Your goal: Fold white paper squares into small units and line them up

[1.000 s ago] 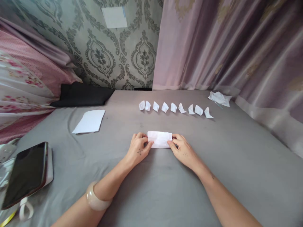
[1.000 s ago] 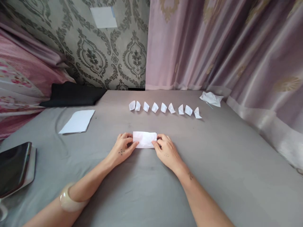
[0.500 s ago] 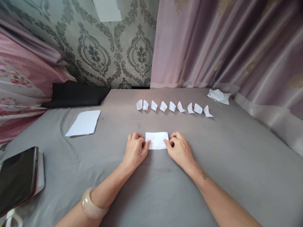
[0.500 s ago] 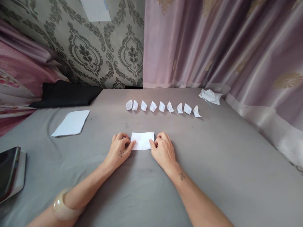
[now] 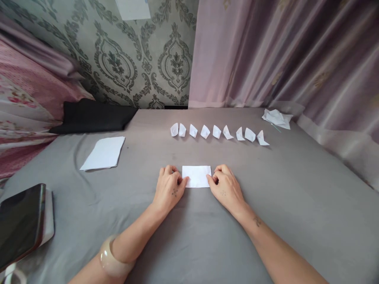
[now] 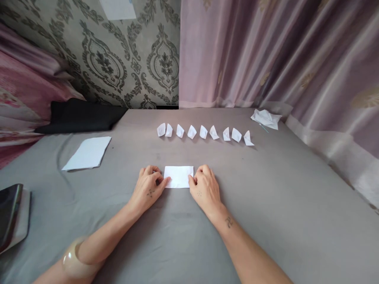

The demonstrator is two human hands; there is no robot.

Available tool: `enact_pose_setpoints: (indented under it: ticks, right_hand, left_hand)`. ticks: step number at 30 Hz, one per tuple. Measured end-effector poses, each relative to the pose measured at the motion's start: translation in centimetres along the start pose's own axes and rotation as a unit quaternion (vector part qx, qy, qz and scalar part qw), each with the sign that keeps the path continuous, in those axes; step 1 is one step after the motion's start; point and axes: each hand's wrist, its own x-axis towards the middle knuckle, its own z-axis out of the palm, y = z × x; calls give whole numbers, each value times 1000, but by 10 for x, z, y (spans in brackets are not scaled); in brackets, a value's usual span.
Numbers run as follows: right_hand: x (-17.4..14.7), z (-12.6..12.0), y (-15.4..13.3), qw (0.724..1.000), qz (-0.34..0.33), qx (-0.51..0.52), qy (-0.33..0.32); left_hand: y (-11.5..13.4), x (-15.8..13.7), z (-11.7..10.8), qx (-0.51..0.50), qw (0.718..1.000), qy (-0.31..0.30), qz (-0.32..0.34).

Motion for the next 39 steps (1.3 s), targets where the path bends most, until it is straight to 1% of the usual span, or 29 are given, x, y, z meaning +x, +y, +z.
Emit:
enact_pose_setpoints:
  ticks: [4,6,7,8,10,13,14,16,18,20,24,27,30,33,36,39]
  right_hand:
    - [-1,-1,-1,1000,11,-11,1]
    - [-1,-1,-1,1000,5,-12,9]
    - [-2,-1,-1,1000,-8,-15,13]
    - [-2,-1,-2,999,-32,-21,16]
    - [-4,-1,-3,994,-105,-36,11]
    - [-7,0,-5,974,-219,-44,-32]
    - [-8,0,-6,968,-244,-40,-53]
    - [-10,0,-6,958,-267,-30,-96]
    - [-12,0,-7,956,-263,-26,-126]
    - [-14,1,-7,958,-248,-33,-137]
    - [-15,1,-9,964,-221,-59,-133]
    - [-17,1,-11,972,-187,-87,-115]
    - [-16,-1,-13,977,-156,-111,-92]
    - [-9,-4,-13,984,-130,-111,-60]
    - [3,-5,-9,990,-105,-93,-34]
    - [12,-5,-1,993,-100,-57,-27]
  left_hand:
    - [-1,0,-1,27,1000,6,15]
    - [0,1,-2,49,998,8,43]
    - [1,1,-3,61,996,5,64]
    - [3,2,-4,74,993,-2,88]
    - [7,2,-5,87,985,-27,145]
    - [14,-1,-5,75,969,-73,225]
    - [16,-2,-4,66,964,-87,243]
    - [17,-6,-4,52,956,-114,265]
    - [16,-9,-4,42,950,-141,276]
    - [14,-10,-7,37,945,-169,278]
    - [10,-8,-12,30,942,-211,259]
    - [6,-6,-16,27,945,-220,241]
    - [2,-4,-20,23,953,-201,225]
    - [-3,-2,-23,17,962,-163,217]
    - [-6,0,-20,30,963,-111,243]
    - [-5,1,-15,61,952,-77,290]
